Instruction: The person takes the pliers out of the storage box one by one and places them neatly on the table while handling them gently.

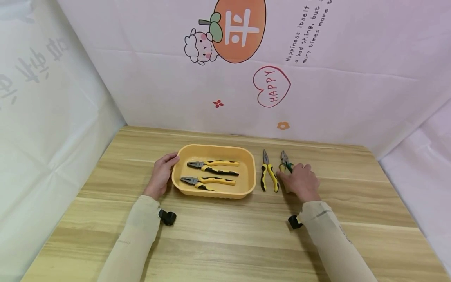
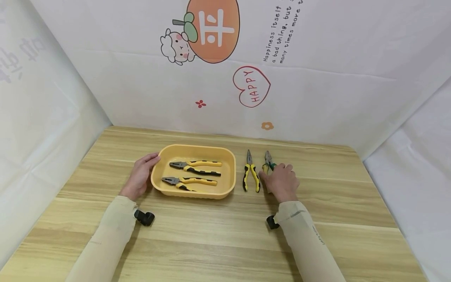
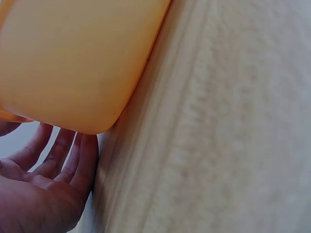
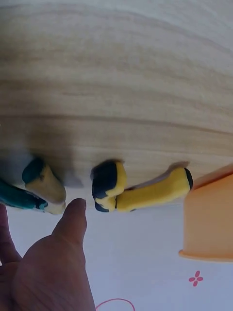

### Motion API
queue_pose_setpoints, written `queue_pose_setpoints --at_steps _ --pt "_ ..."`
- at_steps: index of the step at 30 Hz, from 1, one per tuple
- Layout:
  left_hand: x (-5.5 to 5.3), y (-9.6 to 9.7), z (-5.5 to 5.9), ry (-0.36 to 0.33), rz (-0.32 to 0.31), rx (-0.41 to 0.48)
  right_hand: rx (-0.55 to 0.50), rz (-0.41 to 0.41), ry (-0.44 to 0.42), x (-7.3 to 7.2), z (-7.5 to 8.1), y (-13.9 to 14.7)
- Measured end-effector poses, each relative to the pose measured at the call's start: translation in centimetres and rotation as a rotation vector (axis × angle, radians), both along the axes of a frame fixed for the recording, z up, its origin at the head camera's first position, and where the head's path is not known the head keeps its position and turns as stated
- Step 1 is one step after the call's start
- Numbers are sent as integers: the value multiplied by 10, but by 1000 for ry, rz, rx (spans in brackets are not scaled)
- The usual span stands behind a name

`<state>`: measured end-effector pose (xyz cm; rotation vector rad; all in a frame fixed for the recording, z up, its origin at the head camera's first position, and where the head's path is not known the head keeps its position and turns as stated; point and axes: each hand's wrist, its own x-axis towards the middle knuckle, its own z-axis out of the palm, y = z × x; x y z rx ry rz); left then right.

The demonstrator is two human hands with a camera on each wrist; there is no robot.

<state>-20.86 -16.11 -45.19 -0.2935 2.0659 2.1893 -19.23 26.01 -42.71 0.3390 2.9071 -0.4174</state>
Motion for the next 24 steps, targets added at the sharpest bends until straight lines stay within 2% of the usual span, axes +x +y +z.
queue_pose_setpoints --at_steps 11,24 --pt "0 0 1 2 -4 -10 -11 33 145 6 12 -5" --pt "1 1 2 3 2 -2 -57 88 181 12 32 -24"
